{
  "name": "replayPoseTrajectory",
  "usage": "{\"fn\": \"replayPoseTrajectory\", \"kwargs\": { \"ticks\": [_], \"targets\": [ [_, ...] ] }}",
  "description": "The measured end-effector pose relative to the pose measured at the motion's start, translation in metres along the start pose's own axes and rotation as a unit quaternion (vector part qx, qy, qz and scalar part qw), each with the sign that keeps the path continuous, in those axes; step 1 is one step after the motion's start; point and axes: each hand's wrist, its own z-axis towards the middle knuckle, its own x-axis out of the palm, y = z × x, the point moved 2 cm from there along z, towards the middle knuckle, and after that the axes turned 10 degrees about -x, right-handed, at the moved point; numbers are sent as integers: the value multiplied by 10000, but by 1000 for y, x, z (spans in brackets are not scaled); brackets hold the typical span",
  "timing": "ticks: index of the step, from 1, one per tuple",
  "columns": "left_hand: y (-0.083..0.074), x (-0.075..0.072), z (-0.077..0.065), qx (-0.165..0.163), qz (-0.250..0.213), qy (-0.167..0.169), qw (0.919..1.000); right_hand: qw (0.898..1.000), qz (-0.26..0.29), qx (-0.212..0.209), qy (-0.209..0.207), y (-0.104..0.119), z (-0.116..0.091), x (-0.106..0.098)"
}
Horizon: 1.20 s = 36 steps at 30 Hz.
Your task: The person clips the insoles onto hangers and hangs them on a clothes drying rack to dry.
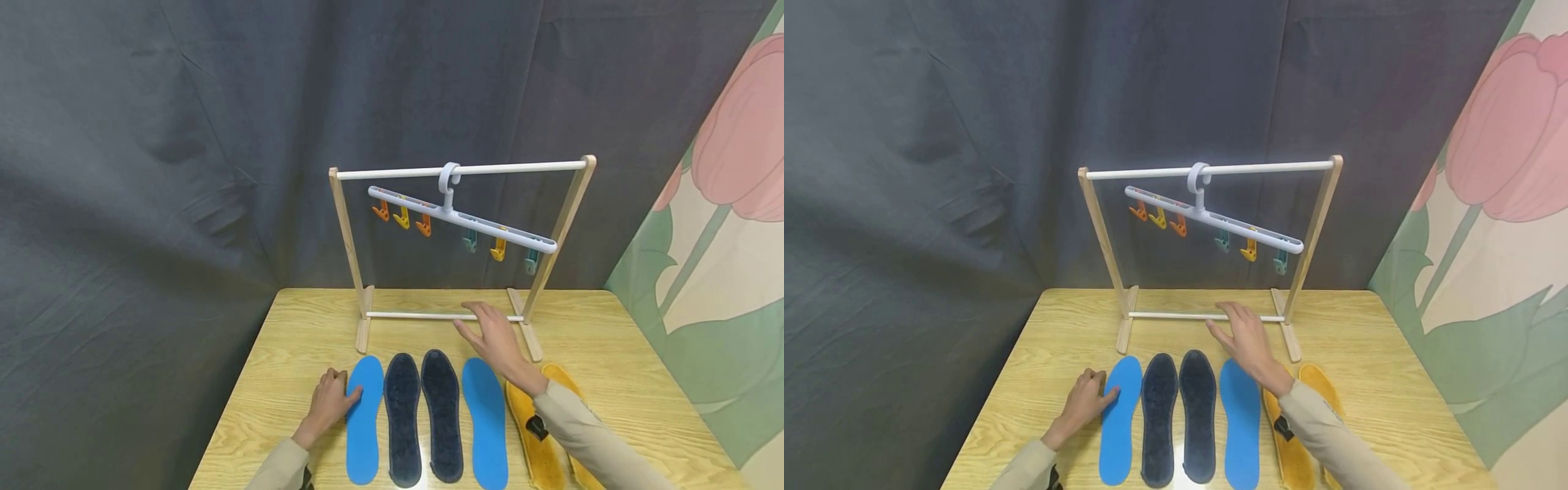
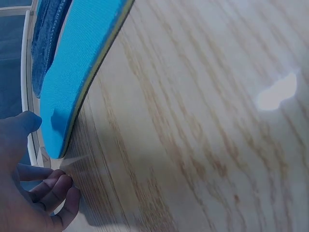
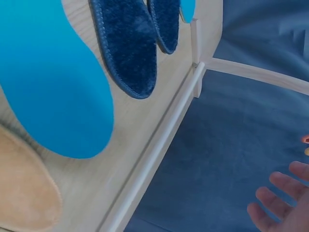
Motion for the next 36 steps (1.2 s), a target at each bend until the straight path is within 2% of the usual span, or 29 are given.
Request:
{"fn": "replayPoseTrajectory", "kwargs": {
  "ticks": [9, 17, 28, 36],
  "targets": [
    [-3, 2, -1, 213, 39, -265, 9994, 9999, 16, -143, -84, 0, 11, -3],
    [-4, 3, -2, 140, 88, -241, 9996, 9997, -49, -247, -73, 3, 19, -1],
    [-4, 3, 0, 81, 174, -187, 9996, 9998, -36, -84, 149, 9, 37, 1],
    [-2, 7, 1, 88, 267, -318, 9991, 9997, 32, -194, 152, 15, 53, 4]
  ]
}}
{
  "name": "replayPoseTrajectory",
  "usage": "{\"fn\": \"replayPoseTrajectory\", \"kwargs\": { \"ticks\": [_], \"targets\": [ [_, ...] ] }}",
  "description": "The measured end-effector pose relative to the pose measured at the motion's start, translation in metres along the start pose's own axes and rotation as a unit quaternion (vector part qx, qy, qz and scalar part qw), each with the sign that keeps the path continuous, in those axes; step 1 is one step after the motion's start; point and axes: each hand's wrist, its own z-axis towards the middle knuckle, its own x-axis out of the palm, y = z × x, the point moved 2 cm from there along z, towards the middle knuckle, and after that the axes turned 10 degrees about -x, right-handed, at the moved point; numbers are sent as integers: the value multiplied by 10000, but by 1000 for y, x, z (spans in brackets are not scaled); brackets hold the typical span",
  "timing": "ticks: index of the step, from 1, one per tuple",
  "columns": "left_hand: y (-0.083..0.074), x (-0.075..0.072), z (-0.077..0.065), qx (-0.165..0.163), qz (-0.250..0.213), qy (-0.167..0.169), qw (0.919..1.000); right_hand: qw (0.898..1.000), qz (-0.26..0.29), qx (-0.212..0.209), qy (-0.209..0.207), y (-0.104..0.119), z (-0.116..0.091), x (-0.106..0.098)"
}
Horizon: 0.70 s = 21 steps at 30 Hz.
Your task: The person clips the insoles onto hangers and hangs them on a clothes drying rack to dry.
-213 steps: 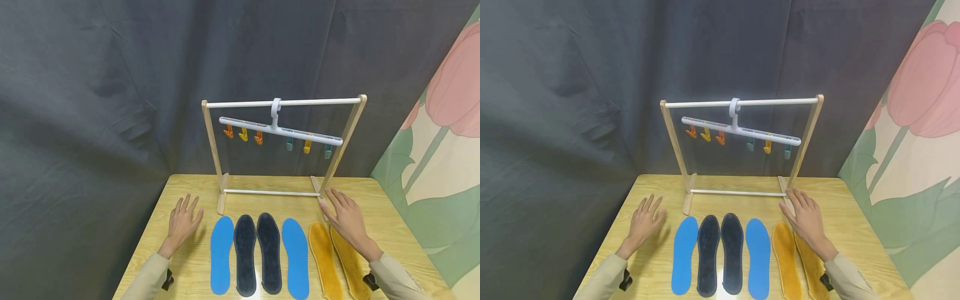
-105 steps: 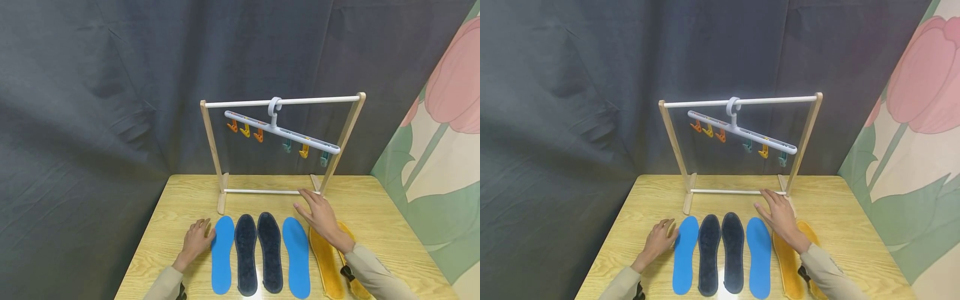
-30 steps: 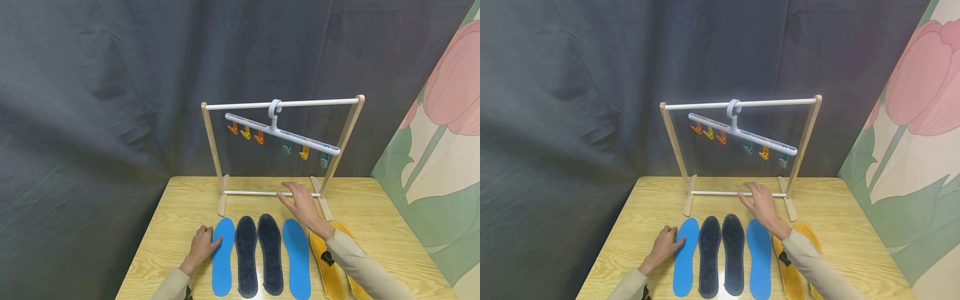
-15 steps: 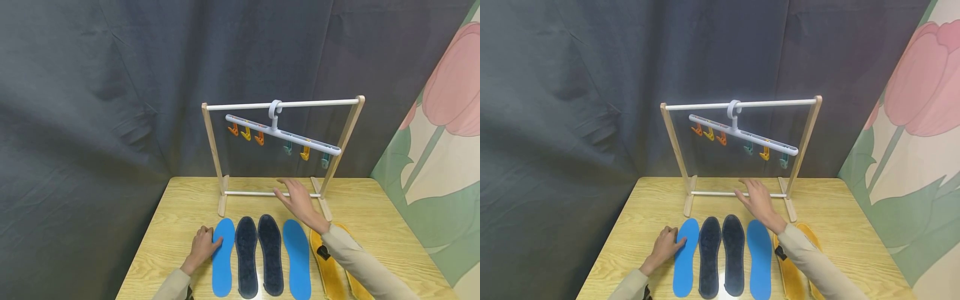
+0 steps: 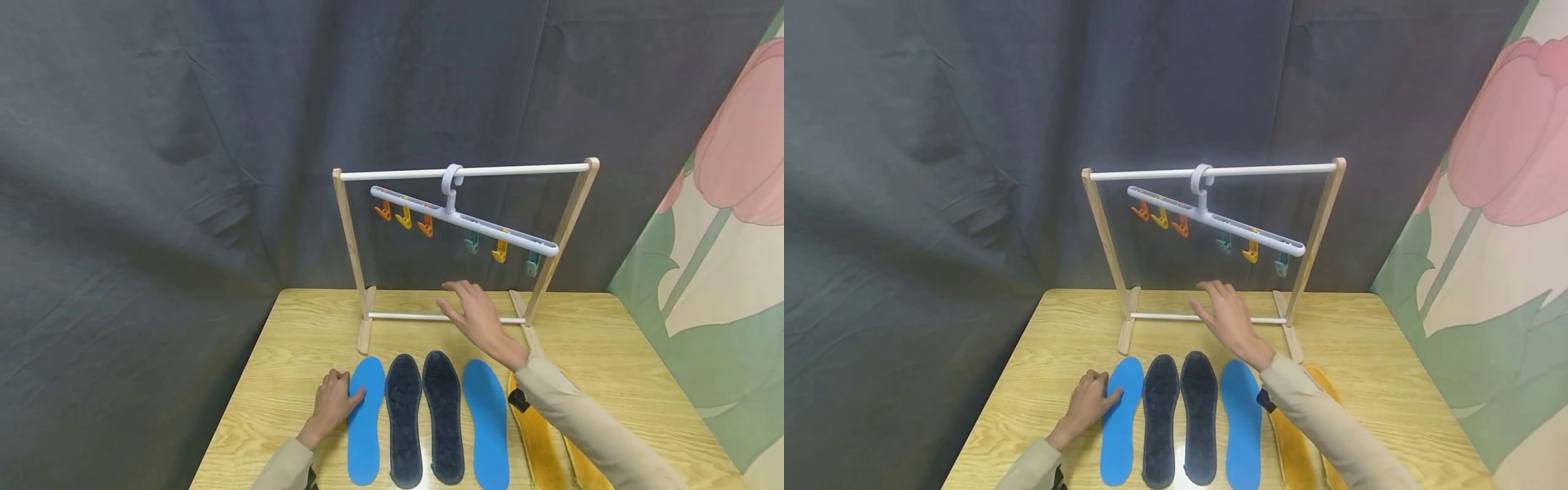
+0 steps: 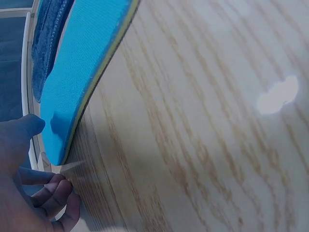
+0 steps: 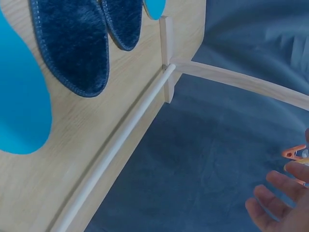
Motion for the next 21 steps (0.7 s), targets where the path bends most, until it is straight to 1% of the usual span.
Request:
{"fn": "replayPoseTrajectory", "kwargs": {
  "ticks": [4, 11, 21],
  "targets": [
    [0, 2, 0, -25, 23, 27, 10000, 10000, 22, -6, 26, 3, 5, 0],
    [-1, 2, 1, -170, 76, 173, 9997, 9999, 111, -51, -19, 7, 11, 2],
    [-3, 3, -2, -146, 61, 102, 9998, 9996, 128, -235, -47, 20, 27, -4]
  ]
}}
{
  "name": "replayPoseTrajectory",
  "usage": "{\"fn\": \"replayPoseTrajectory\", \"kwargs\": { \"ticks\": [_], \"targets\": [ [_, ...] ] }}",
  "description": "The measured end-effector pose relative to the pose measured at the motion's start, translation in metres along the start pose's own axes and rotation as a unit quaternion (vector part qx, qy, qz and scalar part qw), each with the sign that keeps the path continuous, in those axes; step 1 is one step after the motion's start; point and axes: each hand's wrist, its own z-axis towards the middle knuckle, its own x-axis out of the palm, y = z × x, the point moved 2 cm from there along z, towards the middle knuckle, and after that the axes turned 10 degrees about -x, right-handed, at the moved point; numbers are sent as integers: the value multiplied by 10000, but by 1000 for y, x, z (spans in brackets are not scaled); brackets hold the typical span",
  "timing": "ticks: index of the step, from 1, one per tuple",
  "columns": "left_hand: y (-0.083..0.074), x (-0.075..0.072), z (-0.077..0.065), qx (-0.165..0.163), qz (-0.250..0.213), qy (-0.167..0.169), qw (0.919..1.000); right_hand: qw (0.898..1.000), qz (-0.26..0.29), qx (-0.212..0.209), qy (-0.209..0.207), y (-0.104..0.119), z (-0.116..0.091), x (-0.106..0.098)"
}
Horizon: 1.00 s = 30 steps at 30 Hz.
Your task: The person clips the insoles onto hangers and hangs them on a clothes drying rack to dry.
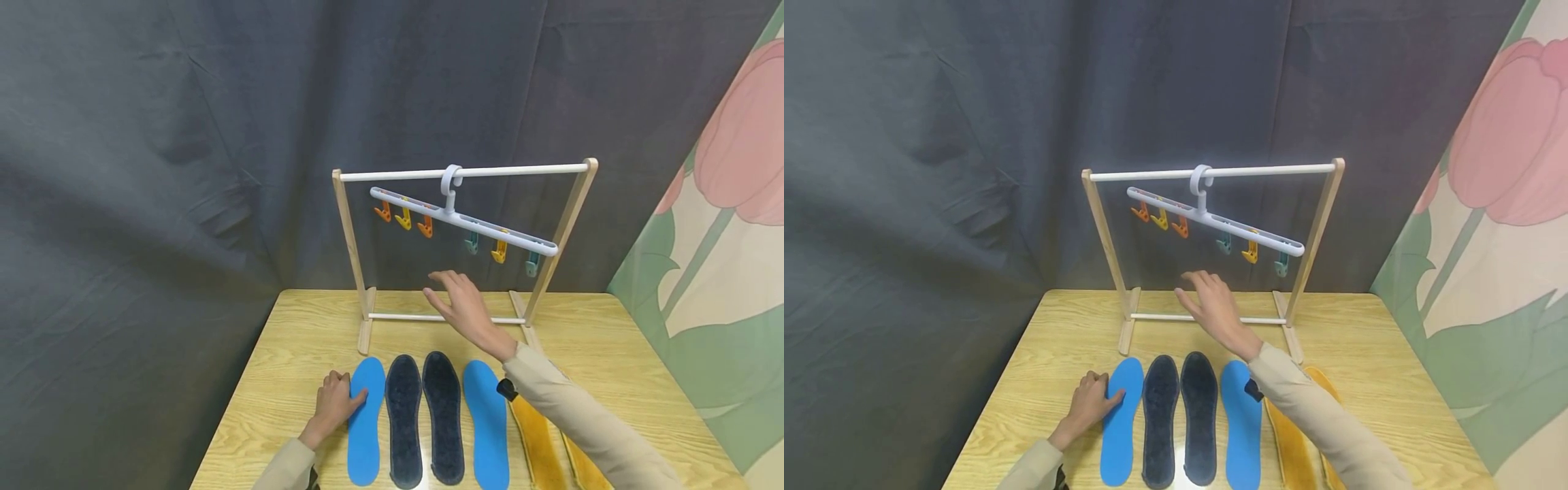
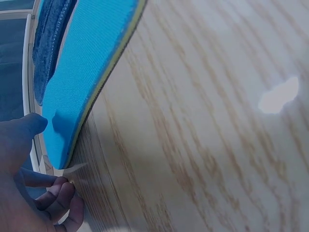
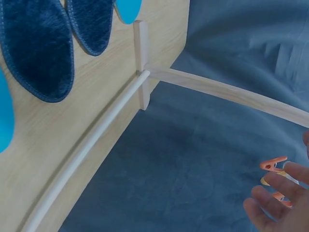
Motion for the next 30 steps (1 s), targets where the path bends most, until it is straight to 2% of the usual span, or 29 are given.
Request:
{"fn": "replayPoseTrajectory", "kwargs": {
  "ticks": [10, 19, 30],
  "targets": [
    [-3, -5, 0, -3, 81, 37, 10000, 9999, 70, -140, 19, 8, 21, -3],
    [-3, -6, -2, 36, 116, -42, 9999, 9998, 180, -102, -6, 16, 37, -2],
    [-4, -2, -4, 53, 170, -137, 9997, 9990, 329, 85, 285, 16, 61, -5]
  ]
}}
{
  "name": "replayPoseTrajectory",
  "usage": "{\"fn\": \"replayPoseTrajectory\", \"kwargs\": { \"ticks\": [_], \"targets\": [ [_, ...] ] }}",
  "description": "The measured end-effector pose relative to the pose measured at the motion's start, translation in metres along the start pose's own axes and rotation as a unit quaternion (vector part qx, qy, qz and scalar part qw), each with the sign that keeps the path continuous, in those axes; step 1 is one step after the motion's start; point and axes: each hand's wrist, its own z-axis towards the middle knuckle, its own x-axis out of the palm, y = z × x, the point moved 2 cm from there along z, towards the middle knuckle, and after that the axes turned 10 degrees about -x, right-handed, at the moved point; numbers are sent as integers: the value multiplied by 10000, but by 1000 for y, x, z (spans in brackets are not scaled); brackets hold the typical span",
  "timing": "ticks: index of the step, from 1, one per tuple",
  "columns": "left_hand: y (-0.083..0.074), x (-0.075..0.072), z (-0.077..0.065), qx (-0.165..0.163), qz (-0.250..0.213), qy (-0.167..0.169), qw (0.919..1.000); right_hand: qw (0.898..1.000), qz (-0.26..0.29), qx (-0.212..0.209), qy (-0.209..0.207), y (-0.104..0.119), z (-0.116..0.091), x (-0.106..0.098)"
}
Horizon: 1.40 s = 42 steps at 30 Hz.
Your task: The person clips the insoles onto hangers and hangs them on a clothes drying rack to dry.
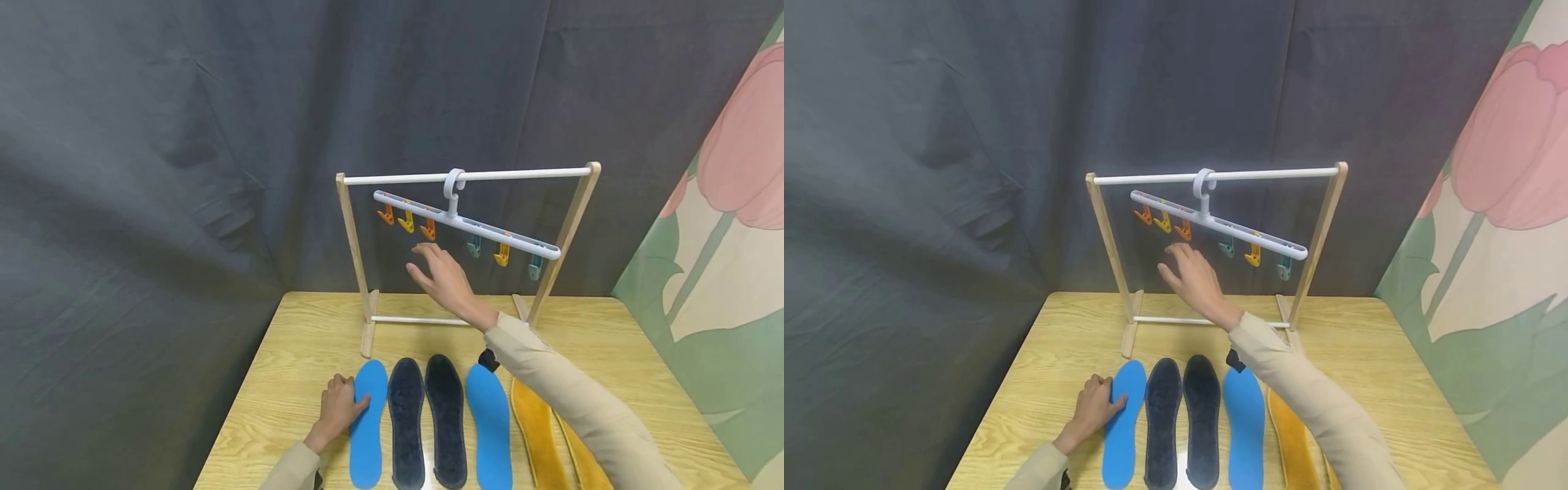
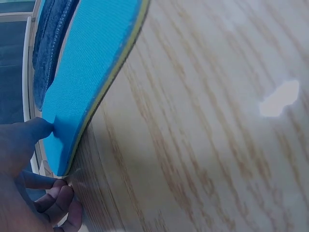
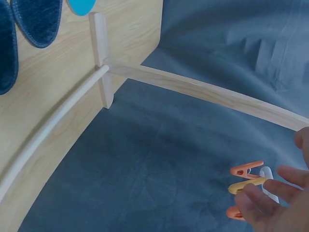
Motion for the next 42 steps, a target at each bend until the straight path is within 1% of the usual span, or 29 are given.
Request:
{"fn": "replayPoseTrajectory", "kwargs": {
  "ticks": [6, 12, 19, 24, 28, 30, 36, 39, 42],
  "targets": [
    [0, 0, -2, 5, 45, -128, 9999, 9999, 64, 62, 123, 2, 12, 3],
    [0, -1, -2, 8, -17, -170, 9999, 9996, 108, 115, 214, 3, 18, 5],
    [0, 2, -1, -91, -79, -148, 9998, 9998, 116, 101, 106, 3, 27, 6],
    [0, 4, 0, -252, -339, -75, 9991, 10000, 45, 80, 16, 0, 32, 8],
    [0, 5, 0, -407, -616, 15, 9973, 9999, 50, 76, 48, -2, 33, 9],
    [1, 6, 1, -517, -771, 139, 9956, 9999, 95, 75, 54, -2, 34, 9],
    [2, 6, 3, -856, -1314, 447, 9866, 9996, 238, 133, 41, -3, 40, 7],
    [3, 6, 4, -948, -1460, 539, 9833, 9995, 254, 173, 114, -5, 43, 9],
    [4, 7, 3, -961, -1485, 629, 9822, 9993, 244, 249, 116, -6, 45, 10]
  ]
}}
